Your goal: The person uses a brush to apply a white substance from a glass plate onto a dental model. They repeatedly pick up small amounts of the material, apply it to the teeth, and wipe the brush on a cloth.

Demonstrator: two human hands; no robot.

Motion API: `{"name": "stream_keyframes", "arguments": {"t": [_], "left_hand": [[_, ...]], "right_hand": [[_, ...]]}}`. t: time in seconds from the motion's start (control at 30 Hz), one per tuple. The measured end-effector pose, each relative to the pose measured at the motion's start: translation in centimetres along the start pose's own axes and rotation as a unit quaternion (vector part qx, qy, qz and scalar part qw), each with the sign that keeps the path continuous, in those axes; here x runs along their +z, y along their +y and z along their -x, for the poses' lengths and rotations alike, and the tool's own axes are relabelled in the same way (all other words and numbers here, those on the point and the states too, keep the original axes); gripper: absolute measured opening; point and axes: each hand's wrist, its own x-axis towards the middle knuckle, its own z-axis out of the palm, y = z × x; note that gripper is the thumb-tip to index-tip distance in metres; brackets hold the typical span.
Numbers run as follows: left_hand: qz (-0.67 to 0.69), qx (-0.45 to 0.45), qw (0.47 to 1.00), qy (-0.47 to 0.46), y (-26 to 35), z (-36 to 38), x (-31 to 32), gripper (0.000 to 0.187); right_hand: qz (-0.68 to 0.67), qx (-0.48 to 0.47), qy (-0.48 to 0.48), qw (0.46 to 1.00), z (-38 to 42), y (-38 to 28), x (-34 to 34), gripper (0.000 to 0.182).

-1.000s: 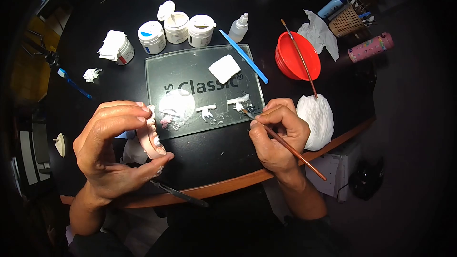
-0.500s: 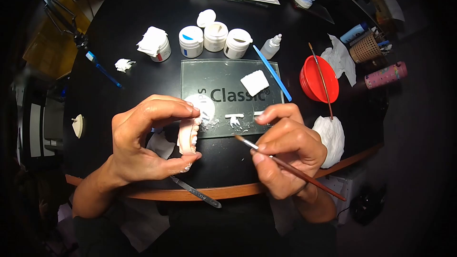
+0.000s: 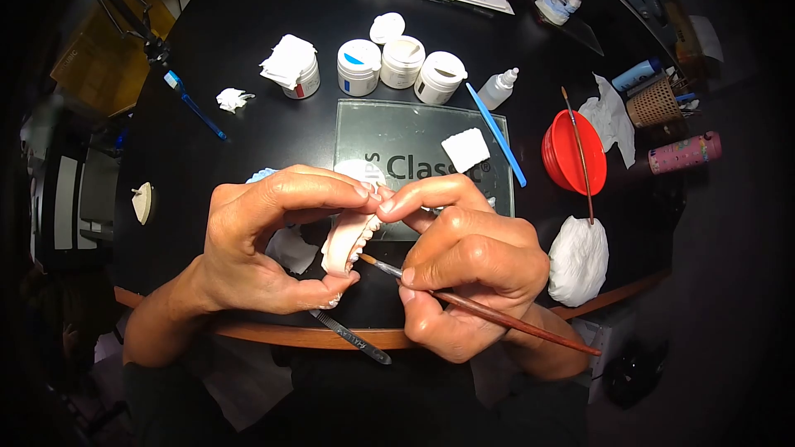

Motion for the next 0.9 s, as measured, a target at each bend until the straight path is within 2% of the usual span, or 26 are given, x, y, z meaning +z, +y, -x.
{"name": "stream_keyframes", "arguments": {"t": [0.17,0.37,0.47,0.57,0.67,0.9], "left_hand": [[0.059,0.006,0.998,0.012,-0.1,-0.2,0.2,0.062],[0.081,-0.019,0.996,0.013,0.0,-0.2,-0.1,0.063],[0.099,-0.012,0.992,0.073,-0.2,-0.3,0.7,0.058],[0.074,-0.026,0.995,0.064,0.1,-0.3,0.3,0.058],[0.063,-0.029,0.997,0.019,-0.1,-0.1,-0.3,0.063],[-0.010,0.042,0.999,0.000,-0.2,-0.5,-0.8,0.058]], "right_hand": [[-0.013,0.002,0.004,1.000,0.2,0.1,-0.2,0.018],[-0.066,0.058,0.038,0.995,0.9,-0.3,0.0,0.015],[-0.102,0.081,0.098,0.987,0.9,-0.3,0.9,0.016],[-0.096,0.095,0.078,0.988,0.9,-0.3,0.6,0.017],[-0.069,0.060,0.038,0.995,0.9,0.2,0.1,0.018],[0.017,-0.032,-0.006,0.999,0.3,0.2,-0.3,0.018]]}}
